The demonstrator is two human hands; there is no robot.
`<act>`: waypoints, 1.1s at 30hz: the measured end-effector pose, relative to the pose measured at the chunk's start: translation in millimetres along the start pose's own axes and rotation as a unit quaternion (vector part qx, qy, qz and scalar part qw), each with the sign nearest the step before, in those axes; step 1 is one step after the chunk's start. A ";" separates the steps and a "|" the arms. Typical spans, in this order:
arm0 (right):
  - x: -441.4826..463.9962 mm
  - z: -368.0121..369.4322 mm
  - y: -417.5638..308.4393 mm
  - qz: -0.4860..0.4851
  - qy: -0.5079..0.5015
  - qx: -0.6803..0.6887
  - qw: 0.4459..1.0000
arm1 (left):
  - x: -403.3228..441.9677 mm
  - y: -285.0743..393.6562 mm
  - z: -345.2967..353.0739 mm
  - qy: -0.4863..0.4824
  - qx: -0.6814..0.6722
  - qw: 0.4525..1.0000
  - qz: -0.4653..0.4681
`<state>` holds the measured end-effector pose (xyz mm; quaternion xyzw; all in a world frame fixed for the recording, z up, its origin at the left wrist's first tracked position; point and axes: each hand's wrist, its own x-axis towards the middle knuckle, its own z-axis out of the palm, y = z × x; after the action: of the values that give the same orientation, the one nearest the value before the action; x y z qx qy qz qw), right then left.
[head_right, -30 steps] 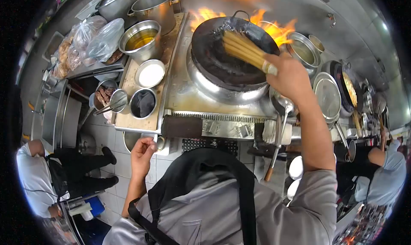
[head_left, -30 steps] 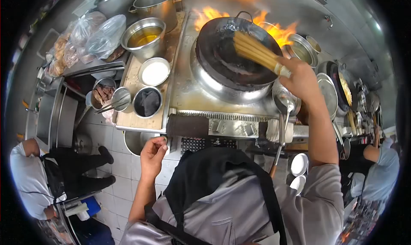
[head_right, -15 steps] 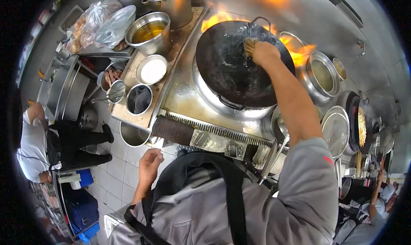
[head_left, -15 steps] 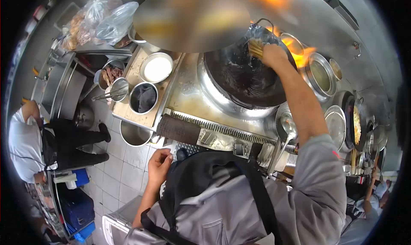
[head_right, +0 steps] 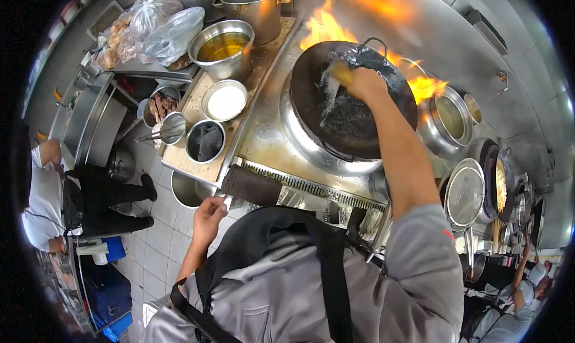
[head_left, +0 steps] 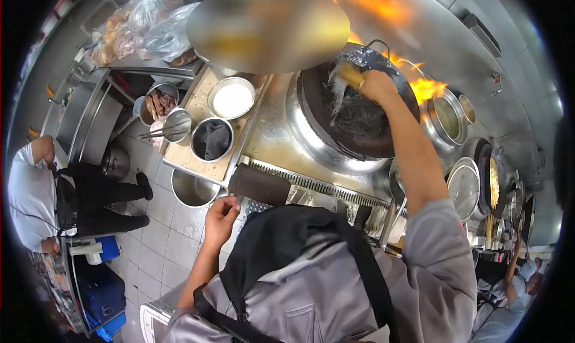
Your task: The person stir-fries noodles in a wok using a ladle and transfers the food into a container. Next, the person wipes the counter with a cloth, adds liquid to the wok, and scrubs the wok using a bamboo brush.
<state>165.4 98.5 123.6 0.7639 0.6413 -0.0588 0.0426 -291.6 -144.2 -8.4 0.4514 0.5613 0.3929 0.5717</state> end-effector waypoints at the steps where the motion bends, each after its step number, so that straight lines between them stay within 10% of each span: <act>1: 5.9 2.4 1.3 0.019 0.034 0.036 0.999 | 9.4 0.6 -2.0 0.003 0.000 1.000 0.001; 5: -57.6 -13.4 -34.6 -0.165 0.008 -0.130 0.978 | 46.2 20.1 -27.1 0.059 0.124 0.988 0.077; 9: -12.1 -16.7 9.8 0.031 0.010 -0.014 0.999 | 135.1 29.2 -43.5 0.138 0.231 0.952 0.143; 13: -66.7 -30.6 -20.2 -0.059 -0.085 -0.197 0.975 | 209.3 6.9 -47.5 0.126 0.390 0.904 0.123; 19: -25.5 12.6 61.1 0.033 0.000 -0.114 0.993 | 238.2 -0.4 -29.2 0.098 0.517 0.850 0.021; 24: -78.1 -8.4 50.0 0.005 -0.077 -0.223 0.972 | 236.8 -14.8 -55.8 0.140 0.303 0.926 0.176; 25: -69.7 4.9 68.5 0.017 -0.030 -0.213 0.977 | 213.2 11.7 -45.9 0.138 0.060 0.981 0.122; 26: -46.2 22.2 92.9 0.055 0.022 -0.168 0.984 | 195.3 32.7 -39.2 0.130 -0.192 0.971 0.062; 33: -79.4 -16.3 80.0 -0.008 -0.107 -0.227 0.968 | 67.2 44.9 -8.4 -0.182 -0.562 0.806 -0.018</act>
<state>231.3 9.5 150.4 0.7183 0.6356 0.0065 0.2828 -293.2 -66.6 15.6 0.1040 0.1353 0.5399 0.8243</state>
